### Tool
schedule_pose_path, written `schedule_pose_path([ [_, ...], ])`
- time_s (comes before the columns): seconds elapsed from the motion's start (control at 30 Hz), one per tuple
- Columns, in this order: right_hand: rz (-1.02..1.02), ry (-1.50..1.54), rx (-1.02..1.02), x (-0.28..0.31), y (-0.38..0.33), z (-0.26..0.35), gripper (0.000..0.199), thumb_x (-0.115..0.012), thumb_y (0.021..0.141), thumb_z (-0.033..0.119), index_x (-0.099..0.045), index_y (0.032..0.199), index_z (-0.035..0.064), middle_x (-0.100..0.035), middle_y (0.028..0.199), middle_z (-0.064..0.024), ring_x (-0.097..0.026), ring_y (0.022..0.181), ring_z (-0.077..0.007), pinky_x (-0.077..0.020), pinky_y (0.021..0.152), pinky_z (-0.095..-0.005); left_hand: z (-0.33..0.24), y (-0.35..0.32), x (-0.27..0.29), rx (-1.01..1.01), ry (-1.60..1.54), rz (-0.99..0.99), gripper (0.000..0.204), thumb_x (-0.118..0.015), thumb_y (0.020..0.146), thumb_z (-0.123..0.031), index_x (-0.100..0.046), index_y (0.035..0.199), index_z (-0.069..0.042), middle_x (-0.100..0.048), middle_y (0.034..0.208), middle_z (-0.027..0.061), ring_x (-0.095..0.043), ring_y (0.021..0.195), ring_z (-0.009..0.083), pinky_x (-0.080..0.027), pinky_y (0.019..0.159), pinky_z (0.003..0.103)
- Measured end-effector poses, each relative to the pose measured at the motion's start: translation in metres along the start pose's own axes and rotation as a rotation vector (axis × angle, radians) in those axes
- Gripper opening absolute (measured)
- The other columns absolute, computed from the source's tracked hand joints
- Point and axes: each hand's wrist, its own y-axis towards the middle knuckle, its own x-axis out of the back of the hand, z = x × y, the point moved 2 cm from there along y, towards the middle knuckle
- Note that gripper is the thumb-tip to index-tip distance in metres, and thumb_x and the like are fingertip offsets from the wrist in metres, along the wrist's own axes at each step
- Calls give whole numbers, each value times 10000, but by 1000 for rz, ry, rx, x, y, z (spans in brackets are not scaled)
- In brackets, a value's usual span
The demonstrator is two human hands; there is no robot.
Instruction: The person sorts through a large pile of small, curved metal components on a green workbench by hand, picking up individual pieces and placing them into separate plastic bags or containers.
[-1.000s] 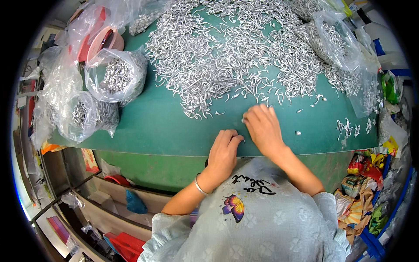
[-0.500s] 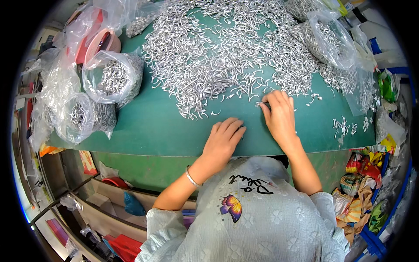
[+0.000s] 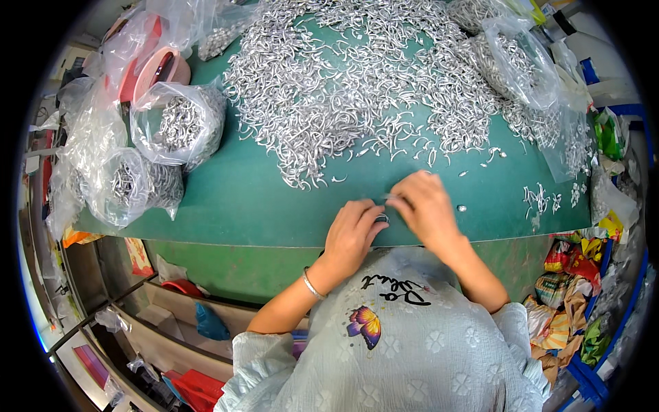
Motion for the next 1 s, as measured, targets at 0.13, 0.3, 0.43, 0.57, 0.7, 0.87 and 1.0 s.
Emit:
schedule_pose_path([
  [0.13, -50, 200, -41, -5, 0, -6, 150, -699, 766, 14, -642, 905, 18, -597, 825, -111, -557, 817, -316, -444, 751, -390, -7, 7, 5, -105, 136, -21, 514, -746, 722, -61, -565, 1203, -38, -545, 1187, 124, -518, 1107, 330, -428, 857, 428],
  [0.3, -201, -248, -42, 1, 40, -20, 157, -709, 766, 55, -635, 902, 25, -574, 907, -96, -521, 887, -294, -404, 773, -398, -8, 13, 3, -216, 250, 174, 425, -708, 756, -48, -588, 1163, -23, -566, 1126, 110, -521, 1100, 303, -416, 844, 395],
  [0.43, -93, -279, -41, -5, 28, -22, 177, -719, 762, 79, -619, 902, 35, -553, 907, -77, -501, 895, -278, -383, 760, -389, 1, 8, 4, -203, 163, 134, 355, -706, 756, -34, -609, 1097, -24, -571, 1055, 102, -540, 1042, 298, -415, 831, 393],
  [0.57, -163, -193, -28, -7, 40, -14, 140, -714, 767, 82, -610, 852, 43, -550, 872, -77, -500, 867, -273, -374, 746, -384, 3, 3, 2, -155, 157, 106, 338, -705, 767, -44, -612, 1092, -27, -567, 1062, 104, -535, 1044, 307, -412, 838, 402],
  [0.7, -153, -304, -8, -21, 57, -23, 104, -704, 776, 77, -611, 811, 45, -550, 858, -84, -499, 846, -270, -365, 735, -378, -9, 7, 8, -80, 238, 77, 328, -702, 778, -63, -614, 1093, -41, -559, 1086, 101, -523, 1061, 312, -402, 851, 414],
  [0.87, -177, -68, -187, 2, 30, -31, 69, -684, 799, 42, -619, 817, 35, -619, 787, -78, -539, 780, -279, -387, 744, -383, -3, -2, 13, -45, 216, 69, 312, -691, 785, -45, -618, 1088, -54, -561, 1079, 97, -524, 1051, 309, -394, 849, 410],
  [1.0, -189, -134, -223, 11, 20, -26, 65, -670, 804, 26, -618, 840, 38, -620, 823, -79, -544, 811, -282, -388, 746, -384, 3, -4, 12, -41, 202, 68, 294, -667, 794, -20, -611, 1082, -42, -555, 1071, 97, -518, 1057, 301, -387, 861, 416],
])
